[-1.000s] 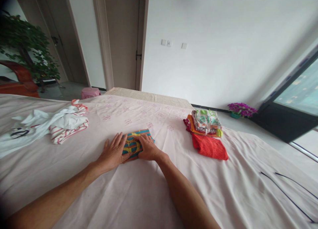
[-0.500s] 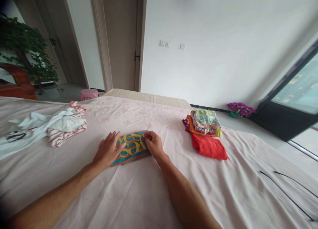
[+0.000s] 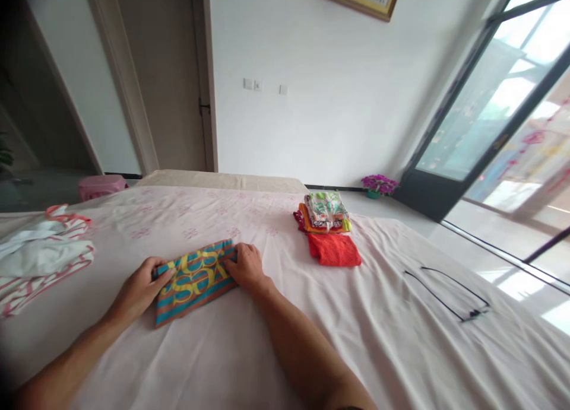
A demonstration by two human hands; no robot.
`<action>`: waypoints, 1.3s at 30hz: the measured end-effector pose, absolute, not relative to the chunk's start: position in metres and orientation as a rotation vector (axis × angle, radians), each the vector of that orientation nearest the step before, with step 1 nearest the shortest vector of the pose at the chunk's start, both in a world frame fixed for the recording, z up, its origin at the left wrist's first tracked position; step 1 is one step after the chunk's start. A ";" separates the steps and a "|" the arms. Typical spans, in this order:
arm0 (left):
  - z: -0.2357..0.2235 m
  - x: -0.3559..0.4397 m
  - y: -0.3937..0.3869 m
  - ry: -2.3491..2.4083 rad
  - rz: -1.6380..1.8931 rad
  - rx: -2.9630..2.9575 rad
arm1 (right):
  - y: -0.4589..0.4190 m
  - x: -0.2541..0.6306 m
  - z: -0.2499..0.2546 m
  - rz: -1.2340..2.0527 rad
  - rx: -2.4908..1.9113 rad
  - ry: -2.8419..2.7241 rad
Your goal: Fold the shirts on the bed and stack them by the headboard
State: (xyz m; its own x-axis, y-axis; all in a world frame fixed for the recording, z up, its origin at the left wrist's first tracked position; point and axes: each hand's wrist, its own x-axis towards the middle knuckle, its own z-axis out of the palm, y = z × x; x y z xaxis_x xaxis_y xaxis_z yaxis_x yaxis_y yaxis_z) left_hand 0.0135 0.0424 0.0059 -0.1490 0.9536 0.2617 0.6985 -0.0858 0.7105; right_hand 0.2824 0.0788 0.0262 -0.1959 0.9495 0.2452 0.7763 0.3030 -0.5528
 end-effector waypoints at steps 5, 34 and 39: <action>0.014 0.022 0.032 1.627 1.382 1.584 | 0.079 0.279 0.027 0.924 -1.295 -1.609; 0.014 0.032 0.036 1.160 1.409 1.099 | 0.089 0.466 0.161 1.443 -1.130 -0.984; 0.012 0.031 0.037 1.196 1.342 1.120 | 0.081 0.555 0.154 1.316 -1.347 -0.860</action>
State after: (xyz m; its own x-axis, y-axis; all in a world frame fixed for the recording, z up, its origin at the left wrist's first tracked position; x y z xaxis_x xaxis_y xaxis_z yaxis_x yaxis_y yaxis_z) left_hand 0.0308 0.0373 0.0124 -0.0949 0.9951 0.0274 -0.0869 -0.0357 0.9956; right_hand 0.5554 0.0811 0.1538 0.1471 0.9578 -0.2469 -0.1583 -0.2236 -0.9617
